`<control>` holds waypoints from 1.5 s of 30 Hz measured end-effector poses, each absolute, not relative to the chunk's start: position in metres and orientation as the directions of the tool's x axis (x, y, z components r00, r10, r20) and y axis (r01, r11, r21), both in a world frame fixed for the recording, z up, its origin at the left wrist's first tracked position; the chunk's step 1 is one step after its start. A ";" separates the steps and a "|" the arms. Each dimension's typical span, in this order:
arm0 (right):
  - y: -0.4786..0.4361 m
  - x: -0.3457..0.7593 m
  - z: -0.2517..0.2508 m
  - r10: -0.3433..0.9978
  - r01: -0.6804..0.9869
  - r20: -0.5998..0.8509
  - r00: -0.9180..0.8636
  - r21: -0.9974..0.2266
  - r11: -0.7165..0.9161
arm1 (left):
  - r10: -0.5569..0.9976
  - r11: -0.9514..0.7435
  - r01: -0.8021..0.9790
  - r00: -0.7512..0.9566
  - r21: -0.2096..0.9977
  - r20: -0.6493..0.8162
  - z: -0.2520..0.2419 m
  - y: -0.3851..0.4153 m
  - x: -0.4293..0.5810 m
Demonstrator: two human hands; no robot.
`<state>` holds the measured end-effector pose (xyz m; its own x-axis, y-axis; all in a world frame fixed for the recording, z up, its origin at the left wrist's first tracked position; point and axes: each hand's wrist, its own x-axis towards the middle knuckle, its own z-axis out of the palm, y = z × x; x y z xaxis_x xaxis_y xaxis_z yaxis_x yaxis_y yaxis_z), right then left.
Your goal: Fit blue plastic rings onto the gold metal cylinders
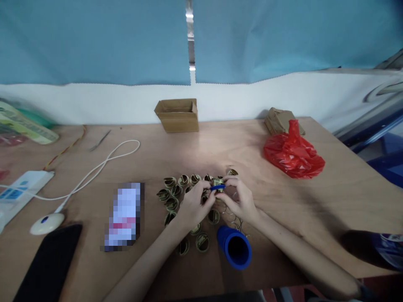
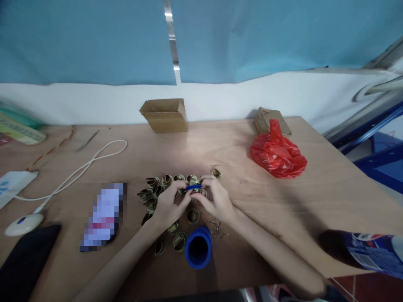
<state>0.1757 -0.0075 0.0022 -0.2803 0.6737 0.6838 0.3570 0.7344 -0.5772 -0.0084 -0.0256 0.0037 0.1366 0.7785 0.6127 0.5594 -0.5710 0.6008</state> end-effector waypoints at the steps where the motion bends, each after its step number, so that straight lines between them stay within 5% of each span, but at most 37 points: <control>1: -0.008 0.176 0.004 0.664 0.351 0.689 -0.292 -0.569 0.744 | 0.785 -0.561 0.553 0.117 0.616 0.609 0.004 -0.025 -0.009; 23: -0.006 0.182 0.025 0.611 0.414 0.749 -0.256 -0.486 0.770 | 0.760 -0.595 0.475 0.069 0.648 0.647 0.016 -0.022 -0.007; 36: -0.001 0.201 0.036 0.619 0.544 0.758 -0.204 -0.438 0.716 | 0.911 -0.410 0.339 0.189 0.847 0.366 0.026 -0.030 0.003; 40: 0.000 0.224 0.036 0.601 0.607 0.774 -0.199 -0.384 0.696 | 0.881 -0.436 0.398 0.374 0.807 0.291 0.037 -0.019 0.003; 45: 0.003 0.243 0.027 0.636 0.638 0.764 -0.108 -0.438 0.634 | 0.840 -0.527 0.592 0.471 0.609 0.270 0.045 0.007 0.016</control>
